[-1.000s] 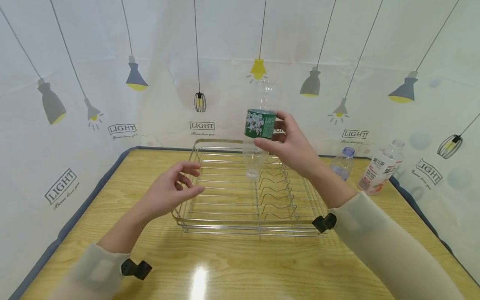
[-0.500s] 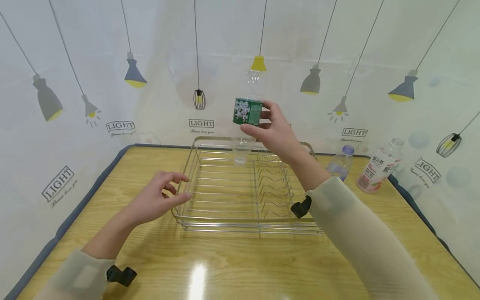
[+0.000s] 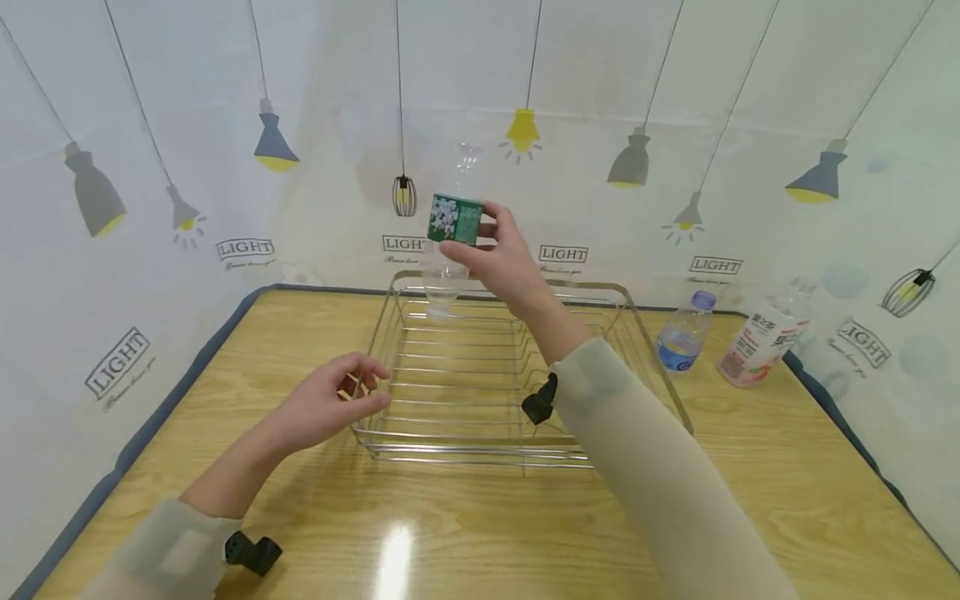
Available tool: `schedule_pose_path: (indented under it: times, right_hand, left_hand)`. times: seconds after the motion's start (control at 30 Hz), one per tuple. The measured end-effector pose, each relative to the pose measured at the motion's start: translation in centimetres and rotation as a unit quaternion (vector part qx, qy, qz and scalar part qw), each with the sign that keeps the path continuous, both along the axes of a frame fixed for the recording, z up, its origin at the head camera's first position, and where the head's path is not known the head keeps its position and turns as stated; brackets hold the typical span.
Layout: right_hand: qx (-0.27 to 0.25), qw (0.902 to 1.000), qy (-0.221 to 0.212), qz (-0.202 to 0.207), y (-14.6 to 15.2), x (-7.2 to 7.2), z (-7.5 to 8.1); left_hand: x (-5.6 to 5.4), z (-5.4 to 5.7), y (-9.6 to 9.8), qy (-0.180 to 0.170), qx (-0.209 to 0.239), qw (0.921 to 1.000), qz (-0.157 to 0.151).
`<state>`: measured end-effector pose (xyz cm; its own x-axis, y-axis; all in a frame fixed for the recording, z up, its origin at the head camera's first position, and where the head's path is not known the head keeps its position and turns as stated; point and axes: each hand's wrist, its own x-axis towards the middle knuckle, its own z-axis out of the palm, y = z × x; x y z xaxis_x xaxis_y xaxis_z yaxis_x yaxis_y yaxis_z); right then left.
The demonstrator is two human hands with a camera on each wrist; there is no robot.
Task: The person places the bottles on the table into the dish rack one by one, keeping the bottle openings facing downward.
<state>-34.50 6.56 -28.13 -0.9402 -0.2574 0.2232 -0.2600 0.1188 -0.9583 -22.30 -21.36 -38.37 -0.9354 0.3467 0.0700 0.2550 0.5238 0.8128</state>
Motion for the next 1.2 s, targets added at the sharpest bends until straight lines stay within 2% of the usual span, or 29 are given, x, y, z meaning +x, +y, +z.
schedule_pose_path:
  times: [0.2,0.37,0.5,0.83,1.0,1.2]
  right_hand:
    - [-0.012,0.9998,-0.013,-0.006,-1.9,-1.4,-1.1]
    - [-0.03,0.999,-0.026,-0.017,-3.1,-2.4,-1.7]
    - [-0.039,0.9984,-0.039,-0.015,-4.0,-3.1,-2.9]
    - [0.047,0.9969,-0.061,0.011,-5.0,-3.4,-5.9]
    - [0.088,0.9936,-0.067,0.023,-5.1,-3.2,-6.4]
    - [0.09,0.9931,-0.07,0.028,-5.0,-3.0,-6.5]
  left_hand:
    - [-0.2,-0.4,-0.1,0.001,0.02,0.9998,-0.004]
    - [-0.2,-0.4,0.0,0.0,0.022,0.9997,-0.007]
    - [-0.2,-0.2,0.0,-0.004,0.02,0.9997,-0.01]
    - [-0.3,-0.1,0.0,-0.016,0.016,0.9997,-0.014]
    - [-0.3,-0.1,0.0,-0.019,0.015,0.9996,-0.012]
    - [-0.2,0.0,0.0,-0.02,0.014,0.9997,-0.009]
